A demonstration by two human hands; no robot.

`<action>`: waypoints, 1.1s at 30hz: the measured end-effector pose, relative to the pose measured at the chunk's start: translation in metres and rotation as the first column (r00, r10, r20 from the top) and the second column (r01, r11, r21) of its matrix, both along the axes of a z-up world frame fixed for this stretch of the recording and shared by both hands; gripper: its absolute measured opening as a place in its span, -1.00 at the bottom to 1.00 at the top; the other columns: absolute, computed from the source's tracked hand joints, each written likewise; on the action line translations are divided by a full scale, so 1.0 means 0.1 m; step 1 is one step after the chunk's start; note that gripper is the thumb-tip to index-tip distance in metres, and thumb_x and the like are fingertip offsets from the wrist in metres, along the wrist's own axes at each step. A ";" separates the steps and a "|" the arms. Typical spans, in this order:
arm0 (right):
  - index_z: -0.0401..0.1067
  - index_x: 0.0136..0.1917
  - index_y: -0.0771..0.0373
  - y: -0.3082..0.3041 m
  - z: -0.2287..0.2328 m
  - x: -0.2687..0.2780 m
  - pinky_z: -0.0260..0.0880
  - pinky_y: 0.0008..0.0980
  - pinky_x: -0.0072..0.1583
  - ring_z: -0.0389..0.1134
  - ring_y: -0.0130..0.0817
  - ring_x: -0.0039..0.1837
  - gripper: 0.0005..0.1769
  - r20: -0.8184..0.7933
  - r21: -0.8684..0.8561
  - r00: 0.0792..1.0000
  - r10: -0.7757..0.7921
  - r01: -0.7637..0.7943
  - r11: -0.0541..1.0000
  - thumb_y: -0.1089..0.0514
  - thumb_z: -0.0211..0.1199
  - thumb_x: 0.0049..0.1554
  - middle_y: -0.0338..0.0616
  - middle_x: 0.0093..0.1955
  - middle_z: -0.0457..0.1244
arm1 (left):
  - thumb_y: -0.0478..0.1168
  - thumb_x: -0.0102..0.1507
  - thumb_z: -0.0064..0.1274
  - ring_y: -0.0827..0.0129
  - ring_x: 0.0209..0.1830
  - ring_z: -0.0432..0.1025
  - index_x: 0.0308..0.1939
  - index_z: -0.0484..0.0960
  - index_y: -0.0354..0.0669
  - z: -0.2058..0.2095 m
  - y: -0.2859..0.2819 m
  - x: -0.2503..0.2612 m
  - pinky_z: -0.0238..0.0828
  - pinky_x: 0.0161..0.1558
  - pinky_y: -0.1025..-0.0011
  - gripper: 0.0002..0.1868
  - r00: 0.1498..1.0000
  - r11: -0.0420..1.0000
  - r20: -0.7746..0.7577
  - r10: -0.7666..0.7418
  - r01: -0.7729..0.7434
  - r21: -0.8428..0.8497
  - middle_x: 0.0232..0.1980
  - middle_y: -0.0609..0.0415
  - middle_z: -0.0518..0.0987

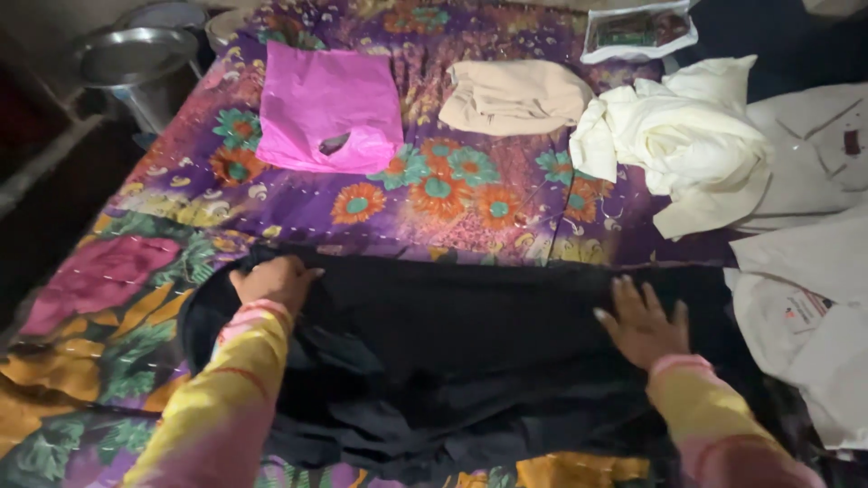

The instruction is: The person folds a black garment by hand on a bed and then puts a white shirt onto a wire hanger.

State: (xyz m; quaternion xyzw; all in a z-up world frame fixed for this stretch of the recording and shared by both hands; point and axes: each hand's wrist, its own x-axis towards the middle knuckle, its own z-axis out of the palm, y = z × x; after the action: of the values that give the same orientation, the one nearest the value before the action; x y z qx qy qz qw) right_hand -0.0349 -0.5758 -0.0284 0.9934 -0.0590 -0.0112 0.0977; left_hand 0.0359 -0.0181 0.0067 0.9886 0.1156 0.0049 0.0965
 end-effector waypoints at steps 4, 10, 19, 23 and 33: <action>-0.20 0.66 -0.10 -0.24 -0.01 -0.04 -0.26 0.39 0.49 -0.29 -0.23 0.70 -0.14 -0.056 -0.093 0.989 -0.134 0.129 0.987 -0.41 -0.14 0.22 -0.28 0.73 -0.31 | 0.09 0.22 0.12 0.05 0.05 0.51 -0.04 0.61 -0.02 0.08 -0.36 -0.14 0.21 0.13 -0.06 -0.63 0.902 0.986 0.423 -0.081 0.010 0.167 -0.05 -0.01 0.64; -0.05 0.63 0.02 0.48 0.08 0.07 -0.14 0.28 0.49 -0.21 -0.07 0.71 -0.17 0.307 0.026 0.930 0.202 -0.220 0.975 -0.27 -0.05 0.19 -0.08 0.70 -0.17 | 0.09 0.27 0.02 0.06 0.22 0.38 0.12 0.53 0.06 0.16 -1.27 -0.74 0.25 0.20 -0.06 -0.59 0.879 0.928 0.328 -0.346 0.372 -0.018 0.14 0.06 0.52; -0.03 0.64 0.03 0.32 -0.32 0.11 -0.02 0.09 0.50 -0.12 -0.05 0.65 -0.06 0.238 0.093 0.964 0.118 -0.144 0.985 -0.48 -0.12 0.17 -0.01 0.69 -0.12 | 0.55 0.21 -0.35 0.19 0.67 -0.26 0.58 -0.04 0.39 -0.12 -0.68 -0.83 -0.59 0.41 -0.46 -0.08 0.929 0.898 -0.055 -0.365 0.368 0.242 0.67 0.25 -0.13; -0.05 0.64 0.05 0.23 -0.50 0.13 0.07 -0.05 0.51 -0.05 -0.04 0.66 -0.05 0.244 -0.023 0.963 0.115 -0.113 0.993 -0.50 -0.17 0.18 0.02 0.67 -0.08 | 0.51 0.24 -0.33 0.11 0.65 -0.27 0.57 -0.03 0.39 -0.23 -0.61 -0.74 -0.58 0.39 -0.47 -0.12 0.926 0.894 -0.057 -0.374 0.377 0.242 0.70 0.20 -0.14; -0.08 0.65 0.05 0.15 -0.65 0.20 0.08 0.01 0.49 -0.06 -0.03 0.65 -0.03 0.246 -0.009 0.964 0.103 -0.104 0.995 -0.51 -0.17 0.16 0.07 0.67 -0.10 | 0.20 0.27 0.01 0.18 0.11 0.45 -0.07 0.65 0.07 -0.10 0.45 -0.41 0.14 0.20 -0.04 -0.62 0.920 0.943 0.209 -0.332 0.318 0.096 -0.06 0.12 0.65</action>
State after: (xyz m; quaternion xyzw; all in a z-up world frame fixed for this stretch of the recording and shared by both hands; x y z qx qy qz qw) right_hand -0.0151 -0.5604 -0.0931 0.9890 -0.0187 0.1169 0.0882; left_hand -0.0053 0.0271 -0.0030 0.9897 -0.0618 0.1026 0.0786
